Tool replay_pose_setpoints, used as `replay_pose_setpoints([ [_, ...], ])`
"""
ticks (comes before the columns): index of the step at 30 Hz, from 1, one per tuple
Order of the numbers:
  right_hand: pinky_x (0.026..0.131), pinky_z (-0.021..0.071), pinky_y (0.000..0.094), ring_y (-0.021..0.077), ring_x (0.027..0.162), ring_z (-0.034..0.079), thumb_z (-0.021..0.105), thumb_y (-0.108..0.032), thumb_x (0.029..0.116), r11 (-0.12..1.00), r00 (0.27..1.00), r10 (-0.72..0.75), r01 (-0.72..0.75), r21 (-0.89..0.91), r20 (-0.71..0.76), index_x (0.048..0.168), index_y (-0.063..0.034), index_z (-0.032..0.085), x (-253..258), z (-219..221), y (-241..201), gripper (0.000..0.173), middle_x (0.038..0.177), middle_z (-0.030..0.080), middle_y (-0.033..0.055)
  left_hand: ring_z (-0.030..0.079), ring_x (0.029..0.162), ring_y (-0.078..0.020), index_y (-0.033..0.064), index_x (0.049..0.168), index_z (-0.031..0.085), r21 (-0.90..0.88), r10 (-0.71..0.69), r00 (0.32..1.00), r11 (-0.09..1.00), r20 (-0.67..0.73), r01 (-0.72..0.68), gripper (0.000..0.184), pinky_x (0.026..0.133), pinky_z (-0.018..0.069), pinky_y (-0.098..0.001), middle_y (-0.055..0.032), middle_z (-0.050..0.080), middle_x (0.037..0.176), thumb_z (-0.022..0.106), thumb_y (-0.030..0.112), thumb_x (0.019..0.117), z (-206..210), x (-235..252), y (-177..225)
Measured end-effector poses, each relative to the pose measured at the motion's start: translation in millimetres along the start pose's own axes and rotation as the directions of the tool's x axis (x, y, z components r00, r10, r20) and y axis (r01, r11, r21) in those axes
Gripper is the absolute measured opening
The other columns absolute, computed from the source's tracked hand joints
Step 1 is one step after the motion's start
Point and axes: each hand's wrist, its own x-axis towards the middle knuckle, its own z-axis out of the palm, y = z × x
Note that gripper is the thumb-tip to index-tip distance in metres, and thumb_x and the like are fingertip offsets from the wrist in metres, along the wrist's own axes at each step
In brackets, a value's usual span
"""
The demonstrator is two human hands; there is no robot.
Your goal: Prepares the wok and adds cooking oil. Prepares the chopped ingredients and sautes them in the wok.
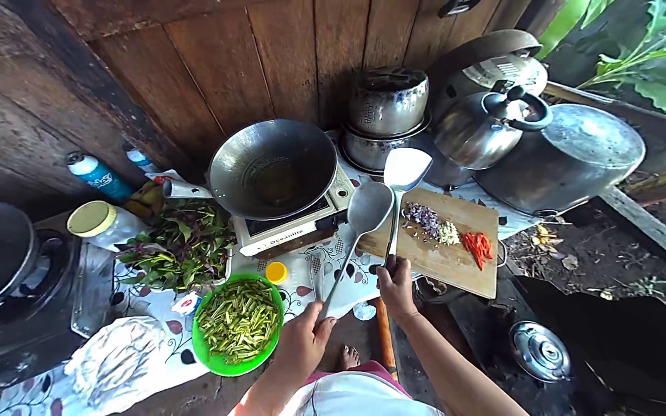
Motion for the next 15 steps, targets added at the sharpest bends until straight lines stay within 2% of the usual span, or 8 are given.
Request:
replay_pose_setpoints([
  [4, 0.061, 0.0516, 0.0287, 0.0110, 0.067, 0.057, 0.059, -0.007, 0.0911, 0.993, 0.997, -0.079, 0.078, -0.092, -0.008, 0.127, 0.0143, 0.045, 2.5, 6.9, -5.5, 0.045, 0.092, 0.057, 0.0130, 0.060, 0.054, -0.0135, -0.0013, 0.106, 0.069, 0.004, -0.102, 0.990, 0.995, -0.097, 0.103, 0.027, 0.053, 0.0530, -0.0316, -0.0057, 0.065, 0.068, 0.062, 0.023, 0.0962, -24.8, -24.8, -17.7],
  [8, 0.067, 0.0527, 0.0325, 0.0146, 0.071, 0.058, 0.058, -0.007, 0.0944, 0.971, 0.984, -0.179, 0.179, -0.159, 0.013, 0.134, 0.0154, 0.043, 31.0, 9.5, -54.4, 0.048, 0.093, 0.059, 0.0161, 0.051, 0.051, -0.0047, -0.0011, 0.101, 0.069, -0.021, -0.223, 0.946, 0.974, -0.235, 0.225, 0.027, 0.051, 0.0463, -0.0239, -0.0011, 0.059, 0.064, 0.062, 0.025, 0.0948, -42.7, -49.8, -30.5],
  [11, 0.080, 0.0536, 0.0521, 0.0337, 0.088, 0.064, 0.062, -0.006, 0.0955, 0.952, 0.991, -0.126, 0.133, -0.276, 0.044, 0.143, 0.0071, 0.041, 75.7, 3.0, -96.6, 0.053, 0.107, 0.063, 0.0262, 0.049, 0.055, 0.0013, -0.0014, 0.098, 0.068, -0.039, -0.253, 0.926, 0.967, -0.280, 0.252, 0.024, 0.054, 0.0434, -0.0165, 0.0008, 0.059, 0.068, 0.062, 0.022, 0.0931, -55.6, -62.3, -33.9],
  [12, 0.080, 0.0532, 0.0561, 0.0371, 0.090, 0.065, 0.063, -0.007, 0.0952, 0.950, 0.992, -0.121, 0.125, -0.287, 0.032, 0.143, 0.0048, 0.043, 92.5, 1.4, -106.8, 0.053, 0.109, 0.063, 0.0274, 0.048, 0.056, 0.0034, -0.0017, 0.096, 0.068, -0.045, -0.247, 0.923, 0.969, -0.296, 0.245, 0.023, 0.055, 0.0423, -0.0139, 0.0014, 0.059, 0.069, 0.063, 0.020, 0.0926, -57.9, -65.1, -32.9],
  [13, 0.080, 0.0528, 0.0576, 0.0381, 0.090, 0.065, 0.063, -0.006, 0.0944, 0.952, 0.992, -0.123, 0.123, -0.281, 0.016, 0.142, 0.0037, 0.045, 109.1, 0.7, -115.7, 0.052, 0.109, 0.064, 0.0273, 0.048, 0.057, 0.0054, -0.0021, 0.096, 0.067, -0.052, -0.241, 0.921, 0.970, -0.305, 0.237, 0.022, 0.056, 0.0417, -0.0113, 0.0019, 0.059, 0.070, 0.063, 0.019, 0.0923, -59.6, -67.7, -31.6],
  [15, 0.082, 0.0536, 0.0545, 0.0351, 0.092, 0.065, 0.062, -0.006, 0.0939, 0.964, 0.990, -0.142, 0.141, -0.226, 0.009, 0.141, 0.0036, 0.047, 136.8, 1.5, -128.5, 0.050, 0.112, 0.064, 0.0259, 0.048, 0.059, 0.0074, -0.0027, 0.097, 0.067, -0.070, -0.259, 0.918, 0.966, -0.301, 0.250, 0.020, 0.057, 0.0419, -0.0094, 0.0017, 0.060, 0.072, 0.063, 0.016, 0.0928, -61.8, -73.9, -27.5],
])
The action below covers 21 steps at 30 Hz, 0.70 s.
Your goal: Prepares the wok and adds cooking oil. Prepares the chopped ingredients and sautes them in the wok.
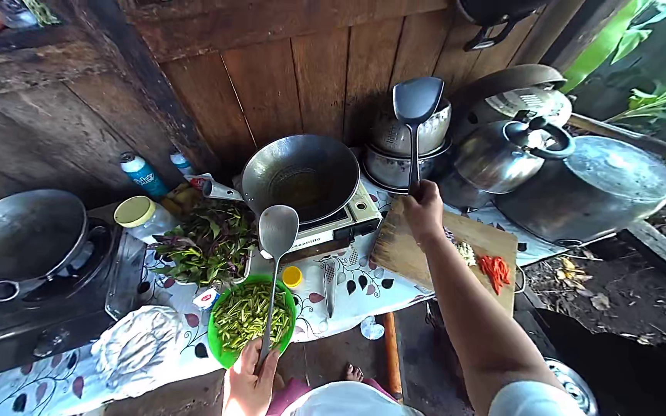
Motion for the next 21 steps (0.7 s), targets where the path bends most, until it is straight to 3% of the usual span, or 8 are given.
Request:
replay_pose_setpoints([
  [3, 0.078, 0.0548, 0.0482, 0.0299, 0.087, 0.065, 0.062, -0.004, 0.0923, 0.994, 0.999, -0.011, 0.015, 0.112, -0.035, 0.140, 0.0026, 0.047, 21.9, 9.6, -8.8, 0.050, 0.111, 0.062, 0.0231, 0.050, 0.061, 0.0063, -0.0060, 0.101, 0.065, -0.036, -0.061, 0.998, 0.997, 0.025, 0.062, 0.018, 0.060, 0.0436, -0.0103, -0.0009, 0.061, 0.075, 0.064, 0.010, 0.0942, -2.3, -9.9, 7.6],
  [7, 0.084, 0.0557, 0.0590, 0.0424, 0.096, 0.069, 0.064, 0.001, 0.0914, 1.000, 0.997, 0.026, -0.027, -0.014, -0.078, 0.149, -0.0012, 0.038, 20.8, 24.5, -14.4, 0.064, 0.117, 0.065, 0.0285, 0.050, 0.058, 0.0056, -0.0077, 0.102, 0.064, -0.021, -0.128, 0.992, 0.991, 0.021, 0.128, 0.017, 0.058, 0.0435, -0.0127, -0.0005, 0.060, 0.069, 0.065, 0.006, 0.0920, -2.8, -19.7, 12.3],
  [10, 0.086, 0.0515, 0.0633, 0.0462, 0.099, 0.068, 0.066, -0.012, 0.0987, 0.989, 0.988, 0.081, -0.096, -0.113, -0.128, 0.148, -0.0050, 0.043, 20.0, 26.4, -11.9, 0.055, 0.110, 0.068, 0.0285, 0.054, 0.063, 0.0050, -0.0099, 0.105, 0.065, -0.011, -0.153, 0.988, 0.988, -0.009, 0.153, 0.020, 0.063, 0.0463, -0.0126, -0.0048, 0.065, 0.075, 0.067, 0.005, 0.0916, -4.0, -23.5, 14.6],
  [12, 0.094, 0.0495, 0.0627, 0.0457, 0.112, 0.065, 0.058, -0.021, 0.1047, 0.983, 0.986, 0.071, -0.096, -0.158, -0.153, 0.147, -0.0035, 0.047, 22.6, 29.8, -9.2, 0.047, 0.124, 0.065, 0.0284, 0.055, 0.064, 0.0064, -0.0100, 0.106, 0.066, -0.003, -0.153, 0.987, 0.988, -0.044, 0.153, 0.022, 0.064, 0.0466, -0.0118, -0.0052, 0.067, 0.077, 0.068, 0.005, 0.0906, -4.3, -26.6, 12.0],
  [14, 0.100, 0.0485, 0.0594, 0.0438, 0.124, 0.059, 0.049, -0.019, 0.1057, 0.974, 0.984, 0.047, -0.083, -0.211, -0.170, 0.147, -0.0016, 0.047, 26.7, 35.2, -11.3, 0.045, 0.141, 0.054, 0.0275, 0.055, 0.064, 0.0069, -0.0099, 0.106, 0.066, -0.023, -0.149, 0.987, 0.989, -0.057, 0.148, 0.022, 0.064, 0.0465, -0.0117, -0.0044, 0.067, 0.076, 0.067, 0.006, 0.0901, -1.8, -27.9, 7.8],
  [16, 0.101, 0.0480, 0.0586, 0.0438, 0.127, 0.057, 0.049, -0.014, 0.1035, 0.968, 0.982, 0.063, -0.104, -0.227, -0.180, 0.151, -0.0023, 0.044, 30.6, 41.7, -18.4, 0.049, 0.145, 0.050, 0.0280, 0.053, 0.062, 0.0082, -0.0083, 0.105, 0.065, -0.049, -0.162, 0.986, 0.986, -0.027, 0.161, 0.019, 0.062, 0.0458, -0.0109, -0.0003, 0.064, 0.074, 0.066, 0.006, 0.0910, -1.1, -27.3, 8.6],
  [19, 0.104, 0.0439, 0.0613, 0.0468, 0.131, 0.053, 0.055, -0.011, 0.0989, 0.968, 0.980, 0.067, -0.109, -0.226, -0.185, 0.157, -0.0006, 0.036, 31.7, 50.4, -19.3, 0.062, 0.146, 0.048, 0.0307, 0.052, 0.059, 0.0045, -0.0103, 0.105, 0.064, -0.042, -0.163, 0.986, 0.985, 0.036, 0.165, 0.020, 0.060, 0.0451, -0.0138, -0.0025, 0.062, 0.071, 0.065, 0.005, 0.0924, -4.5, -24.6, 16.1],
  [21, 0.105, 0.0439, 0.0605, 0.0485, 0.131, 0.052, 0.056, -0.010, 0.0990, 0.969, 0.981, 0.048, -0.091, -0.230, -0.186, 0.153, 0.0023, 0.042, 28.9, 55.7, -11.4, 0.057, 0.142, 0.050, 0.0324, 0.053, 0.059, 0.0053, -0.0104, 0.105, 0.065, -0.030, -0.153, 0.987, 0.988, 0.043, 0.154, 0.020, 0.060, 0.0460, -0.0128, -0.0037, 0.064, 0.072, 0.066, 0.004, 0.0922, -5.1, -25.0, 16.4],
])
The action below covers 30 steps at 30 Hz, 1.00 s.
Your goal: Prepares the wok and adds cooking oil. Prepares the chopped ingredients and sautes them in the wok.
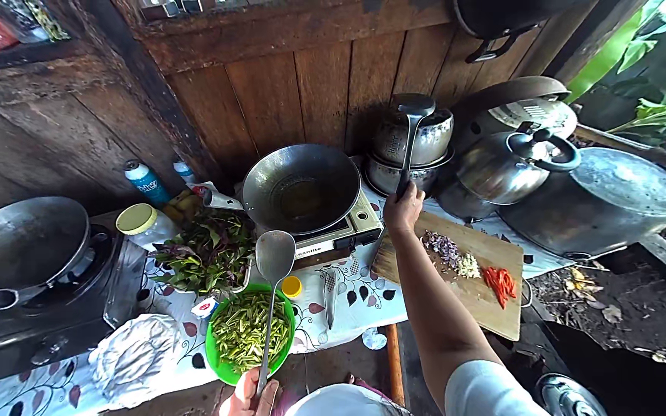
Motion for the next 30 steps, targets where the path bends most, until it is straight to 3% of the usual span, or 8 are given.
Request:
replay_pose_setpoints([
  [5, 0.112, 0.0393, 0.0566, 0.0474, 0.134, 0.048, 0.059, -0.014, 0.1021, 0.991, 0.999, -0.008, 0.002, 0.133, 0.043, 0.147, 0.0054, 0.045, -20.6, 7.7, 19.7, 0.051, 0.144, 0.048, 0.0338, 0.056, 0.066, 0.0072, -0.0119, 0.103, 0.066, -0.017, 0.037, 0.995, 0.999, -0.089, -0.039, 0.021, 0.065, 0.0468, -0.0106, -0.0050, 0.067, 0.077, 0.067, 0.003, 0.0885, 1.6, -1.9, -9.2],
  [8, 0.113, 0.0392, 0.0564, 0.0456, 0.137, 0.046, 0.055, -0.011, 0.1018, 0.972, 0.992, -0.071, 0.046, 0.231, 0.101, 0.149, 0.0072, 0.039, -53.6, 13.1, 40.8, 0.053, 0.147, 0.045, 0.0338, 0.056, 0.067, 0.0125, -0.0089, 0.102, 0.065, -0.187, 0.039, 0.976, 0.979, -0.214, -0.080, 0.016, 0.065, 0.0492, -0.0076, 0.0073, 0.066, 0.077, 0.064, -0.002, 0.0871, 1.2, -4.9, -20.8],
  [10, 0.114, 0.0399, 0.0519, 0.0439, 0.136, 0.049, 0.055, -0.007, 0.0997, 0.962, 0.987, -0.106, 0.071, 0.262, 0.123, 0.148, 0.0112, 0.039, -80.5, 13.5, 63.6, 0.054, 0.144, 0.048, 0.0349, 0.056, 0.065, 0.0107, -0.0094, 0.103, 0.064, -0.140, -0.011, 0.966, 0.990, -0.260, -0.027, 0.018, 0.063, 0.0492, -0.0089, 0.0056, 0.064, 0.076, 0.065, 0.003, 0.0901, -3.8, -5.7, -21.4],
  [14, 0.091, 0.0535, 0.0407, 0.0286, 0.106, 0.063, 0.055, -0.006, 0.0982, 0.927, 0.965, -0.060, -0.041, 0.372, 0.256, 0.142, 0.0153, 0.039, -151.6, 9.1, 101.6, 0.052, 0.127, 0.056, 0.0307, 0.057, 0.066, 0.0029, -0.0148, 0.107, 0.064, 0.004, -0.051, 0.922, 0.998, -0.383, 0.057, 0.027, 0.065, 0.0509, -0.0137, -0.0109, 0.066, 0.082, 0.063, 0.009, 0.0948, -10.8, -7.7, -24.8],
  [17, 0.077, 0.0542, 0.0277, 0.0128, 0.090, 0.062, 0.053, -0.009, 0.0984, 0.894, 0.959, -0.193, 0.085, 0.439, 0.206, 0.142, 0.0182, 0.034, -182.7, -0.1, 99.9, 0.055, 0.121, 0.057, 0.0260, 0.054, 0.061, 0.0101, -0.0128, 0.104, 0.064, -0.083, -0.054, 0.842, 0.996, -0.537, 0.011, 0.021, 0.059, 0.0473, -0.0083, -0.0005, 0.063, 0.076, 0.061, 0.004, 0.0923, -14.8, -2.8, -33.0],
  [19, 0.083, 0.0521, 0.0197, 0.0077, 0.098, 0.062, 0.055, -0.008, 0.0981, 0.842, 0.918, -0.377, 0.285, 0.458, 0.122, 0.139, 0.0232, 0.032, -187.2, -1.5, 90.4, 0.056, 0.121, 0.055, 0.0284, 0.052, 0.061, 0.0126, -0.0099, 0.107, 0.059, -0.191, -0.081, 0.800, 0.981, -0.594, -0.042, 0.019, 0.057, 0.0456, -0.0068, 0.0079, 0.060, 0.075, 0.059, 0.000, 0.0919, -20.6, 1.1, -40.2],
  [23, 0.082, 0.0534, 0.0320, 0.0220, 0.092, 0.063, 0.057, -0.012, 0.0947, 0.671, 0.686, -0.716, 0.627, 0.396, 0.126, 0.129, 0.0207, 0.048, -194.2, 4.9, 59.2, 0.048, 0.106, 0.062, 0.0285, 0.053, 0.060, 0.0119, 0.0028, 0.107, 0.057, -0.345, -0.106, 0.801, 0.930, -0.589, -0.130, 0.012, 0.056, 0.0468, -0.0076, 0.0174, 0.060, 0.075, 0.054, 0.002, 0.0953, -38.5, 10.4, -43.4],
  [30, 0.092, 0.0556, 0.0504, 0.0433, 0.105, 0.066, 0.060, -0.005, 0.0901, 0.697, 0.486, -0.716, 0.531, 0.482, 0.501, 0.131, 0.0164, 0.057, -279.0, 56.3, -4.1, 0.046, 0.115, 0.064, 0.0319, 0.052, 0.059, 0.0111, -0.0042, 0.104, 0.057, -0.258, -0.084, 0.781, 0.961, -0.619, -0.102, 0.013, 0.055, 0.0459, -0.0072, 0.0107, 0.059, 0.076, 0.057, 0.004, 0.0943, -42.7, 0.6, -49.3],
])
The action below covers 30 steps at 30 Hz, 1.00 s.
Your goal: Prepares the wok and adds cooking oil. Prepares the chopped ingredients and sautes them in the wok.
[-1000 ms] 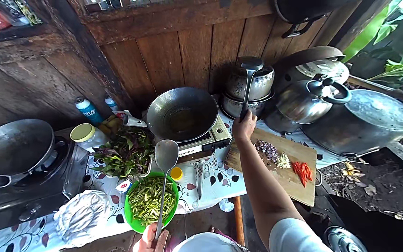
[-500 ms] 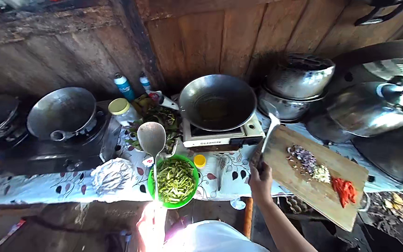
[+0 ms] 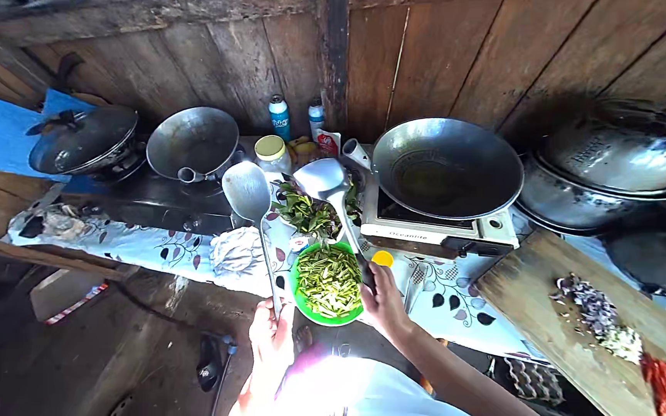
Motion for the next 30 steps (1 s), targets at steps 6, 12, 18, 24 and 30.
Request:
replay_pose_setpoints([
  [6, 0.099, 0.0522, 0.0538, 0.0513, 0.114, 0.063, 0.058, -0.006, 0.0969, 0.979, 0.990, 0.108, -0.090, -0.183, 0.094, 0.138, 0.0167, 0.051, 54.4, 40.6, -23.3, 0.047, 0.122, 0.062, 0.0368, 0.052, 0.058, 0.0055, -0.0117, 0.109, 0.061, 0.286, -0.142, 0.990, 0.948, -0.023, 0.142, 0.027, 0.057, 0.0459, -0.0116, -0.0009, 0.059, 0.072, 0.064, 0.009, 0.0933, -21.8, -8.8, -0.3],
  [12, 0.112, 0.0422, 0.0523, 0.0512, 0.128, 0.052, 0.052, -0.010, 0.1030, 0.912, 0.931, 0.312, -0.237, -0.336, 0.191, 0.155, 0.0062, 0.036, 82.4, 60.5, -18.4, 0.057, 0.133, 0.055, 0.0361, 0.049, 0.057, 0.0114, -0.0088, 0.103, 0.063, 0.074, -0.116, 0.991, 0.990, -0.064, 0.120, 0.017, 0.054, 0.0424, -0.0065, 0.0095, 0.058, 0.069, 0.061, 0.002, 0.0898, -34.6, -3.4, -17.4],
  [18, 0.106, 0.0448, 0.0562, 0.0546, 0.123, 0.054, 0.053, -0.005, 0.1013, 0.910, 0.952, 0.282, -0.225, -0.349, 0.122, 0.150, -0.0015, 0.050, 81.3, 83.5, -3.7, 0.049, 0.126, 0.057, 0.0378, 0.050, 0.056, 0.0090, -0.0106, 0.107, 0.063, 0.178, -0.186, 0.982, 0.967, -0.001, 0.184, 0.021, 0.054, 0.0437, -0.0080, 0.0035, 0.057, 0.071, 0.064, 0.003, 0.0910, -49.2, 11.0, -23.7],
  [24, 0.098, 0.0493, 0.0601, 0.0553, 0.113, 0.059, 0.056, 0.000, 0.0975, 0.942, 0.992, 0.130, -0.126, -0.312, -0.008, 0.141, 0.0028, 0.058, 79.9, 92.2, -16.6, 0.044, 0.118, 0.061, 0.0358, 0.051, 0.061, 0.0052, -0.0134, 0.110, 0.063, 0.216, -0.158, 0.986, 0.966, 0.054, 0.143, 0.025, 0.058, 0.0445, -0.0099, -0.0055, 0.062, 0.082, 0.066, 0.002, 0.0905, -57.1, 23.0, -32.7],
  [30, 0.090, 0.0520, 0.0615, 0.0530, 0.112, 0.061, 0.061, 0.006, 0.0907, 0.906, 0.995, -0.022, 0.060, -0.420, 0.095, 0.140, -0.0080, 0.063, 78.5, 97.6, -31.3, 0.051, 0.118, 0.064, 0.0318, 0.060, 0.068, -0.0057, -0.0127, 0.116, 0.062, 0.337, -0.272, 0.960, 0.912, 0.068, 0.235, 0.028, 0.064, 0.0519, -0.0211, -0.0131, 0.068, 0.089, 0.068, 0.000, 0.0911, -59.7, 43.0, -25.6],
])
